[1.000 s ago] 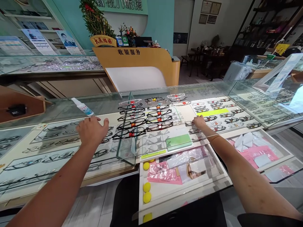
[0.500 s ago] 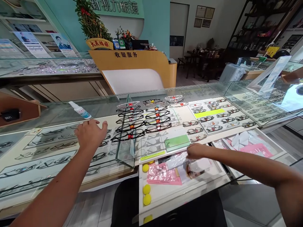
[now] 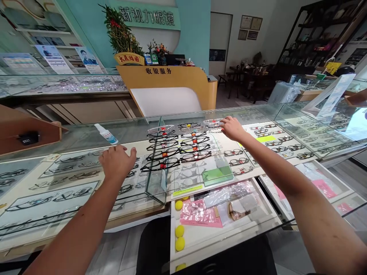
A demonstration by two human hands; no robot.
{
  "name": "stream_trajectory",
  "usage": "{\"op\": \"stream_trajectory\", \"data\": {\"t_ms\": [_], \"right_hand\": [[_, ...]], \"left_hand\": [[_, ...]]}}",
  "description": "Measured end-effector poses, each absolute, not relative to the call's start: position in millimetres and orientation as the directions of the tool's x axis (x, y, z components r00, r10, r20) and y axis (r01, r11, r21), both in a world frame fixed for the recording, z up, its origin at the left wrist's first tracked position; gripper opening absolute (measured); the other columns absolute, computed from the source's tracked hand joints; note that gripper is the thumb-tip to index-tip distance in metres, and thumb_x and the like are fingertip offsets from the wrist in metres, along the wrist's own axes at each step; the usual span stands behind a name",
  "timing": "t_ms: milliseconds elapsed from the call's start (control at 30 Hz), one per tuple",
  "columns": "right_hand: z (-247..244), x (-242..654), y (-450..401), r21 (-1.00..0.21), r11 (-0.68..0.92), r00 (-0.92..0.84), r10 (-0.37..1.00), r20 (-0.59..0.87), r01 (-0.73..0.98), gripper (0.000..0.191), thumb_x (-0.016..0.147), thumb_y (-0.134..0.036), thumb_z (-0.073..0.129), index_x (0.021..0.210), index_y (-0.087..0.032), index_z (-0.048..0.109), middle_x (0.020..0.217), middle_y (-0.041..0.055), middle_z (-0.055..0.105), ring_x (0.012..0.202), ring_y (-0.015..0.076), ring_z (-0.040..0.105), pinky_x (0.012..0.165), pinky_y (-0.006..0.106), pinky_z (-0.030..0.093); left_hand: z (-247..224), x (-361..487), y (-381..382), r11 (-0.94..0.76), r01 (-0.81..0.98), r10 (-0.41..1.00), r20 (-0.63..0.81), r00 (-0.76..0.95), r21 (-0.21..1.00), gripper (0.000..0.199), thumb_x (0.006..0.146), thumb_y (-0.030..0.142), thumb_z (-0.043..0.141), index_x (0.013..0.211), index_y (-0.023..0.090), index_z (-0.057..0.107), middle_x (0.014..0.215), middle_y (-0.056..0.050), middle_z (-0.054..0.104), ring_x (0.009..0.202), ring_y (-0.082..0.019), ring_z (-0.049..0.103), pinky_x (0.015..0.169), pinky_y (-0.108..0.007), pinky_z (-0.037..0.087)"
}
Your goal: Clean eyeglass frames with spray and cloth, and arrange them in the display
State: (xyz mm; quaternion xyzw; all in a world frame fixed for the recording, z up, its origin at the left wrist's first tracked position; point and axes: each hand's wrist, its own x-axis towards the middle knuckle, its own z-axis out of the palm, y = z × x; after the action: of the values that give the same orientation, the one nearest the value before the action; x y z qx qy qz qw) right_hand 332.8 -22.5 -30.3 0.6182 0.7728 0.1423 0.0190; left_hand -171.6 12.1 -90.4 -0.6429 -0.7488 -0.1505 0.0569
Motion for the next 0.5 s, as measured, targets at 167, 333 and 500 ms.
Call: {"op": "stream_trajectory", "data": {"t_ms": [167,333,500], "right_hand": [[-59,344,24,0.280,0.239,-0.270,0.960,0.075,0.930,0.037,0.107,-0.023,0.056,0.131,-0.017,0.084,0.167,0.0113,0.065,0.149,0.0402,0.048,0.111,0.048,0.043],[-69,350,51,0.292,0.250,-0.275,0.961,0.044,0.923,0.043,0.106,-0.020,0.051,0.134,-0.015,0.083,0.167,0.0113,0.065,0.150,0.0398,0.047,0.111,0.048,0.042],[-70,348,53,0.276,0.234,-0.258,0.965,0.053,0.932,0.046,0.108,-0.020,0.048,0.140,-0.014,0.080,0.165,0.0133,0.067,0.149,0.0384,0.049,0.110,0.047,0.042]], "left_hand": [[-91,-173,14,0.125,0.980,0.944,0.286,-0.166,0.156,0.062,0.103,0.055,0.041,0.131,0.007,0.071,0.140,-0.032,0.067,0.139,-0.050,0.056,0.120,-0.063,0.041],[-92,-173,14,0.131,0.978,0.940,0.292,-0.174,0.162,0.059,0.103,0.054,0.043,0.130,0.009,0.070,0.140,-0.032,0.068,0.140,-0.049,0.056,0.119,-0.061,0.041],[-91,-171,13,0.130,0.975,0.938,0.297,-0.179,0.179,0.062,0.105,0.057,0.040,0.131,0.010,0.071,0.139,-0.032,0.068,0.141,-0.051,0.056,0.119,-0.062,0.041]]}}
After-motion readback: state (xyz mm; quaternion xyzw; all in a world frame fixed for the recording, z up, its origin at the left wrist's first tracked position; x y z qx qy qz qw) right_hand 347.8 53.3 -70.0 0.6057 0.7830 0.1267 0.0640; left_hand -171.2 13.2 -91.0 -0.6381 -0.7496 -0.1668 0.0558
